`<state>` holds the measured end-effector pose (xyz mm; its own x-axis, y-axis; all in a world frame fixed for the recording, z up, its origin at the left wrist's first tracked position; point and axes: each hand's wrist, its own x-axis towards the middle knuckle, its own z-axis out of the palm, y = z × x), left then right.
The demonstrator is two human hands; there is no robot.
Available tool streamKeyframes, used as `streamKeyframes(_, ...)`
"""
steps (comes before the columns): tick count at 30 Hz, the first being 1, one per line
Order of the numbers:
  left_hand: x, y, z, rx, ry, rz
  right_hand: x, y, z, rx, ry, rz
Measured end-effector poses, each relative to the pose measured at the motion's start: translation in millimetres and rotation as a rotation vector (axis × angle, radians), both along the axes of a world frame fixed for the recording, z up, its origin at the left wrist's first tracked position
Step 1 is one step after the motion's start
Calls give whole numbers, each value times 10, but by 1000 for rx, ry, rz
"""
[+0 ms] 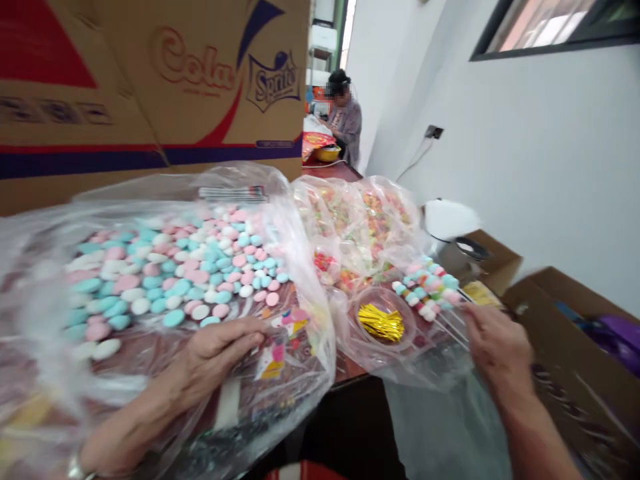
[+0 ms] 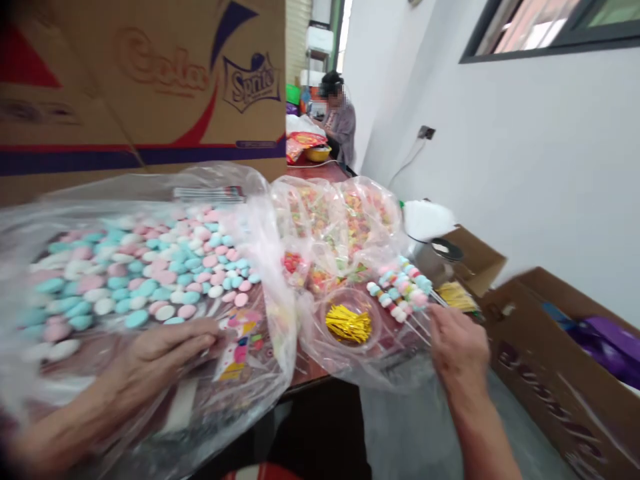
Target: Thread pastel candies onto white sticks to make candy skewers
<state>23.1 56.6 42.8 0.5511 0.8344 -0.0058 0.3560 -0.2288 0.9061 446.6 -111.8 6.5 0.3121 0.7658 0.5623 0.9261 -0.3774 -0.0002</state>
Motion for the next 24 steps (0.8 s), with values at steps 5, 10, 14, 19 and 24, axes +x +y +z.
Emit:
streamKeyframes(5, -74, -36, 47, -53, -7, -74, -380, 62, 303, 272, 226, 358)
streamKeyframes(10, -83, -33, 67, -58, -40, -171, -1022, 361, 651, 194, 178, 787)
streamKeyframes(14, -141, -27, 66, -109, -27, -189, -1170, 507, 718, 157, 86, 886)
streamKeyframes(19, -203, -7, 34, -211, -80, -201, -1124, 532, 713, 126, -15, 900)
streamKeyframes(24, -198, 32, 59, -190, 73, -225, -1102, 556, 773, 7, -113, 963)
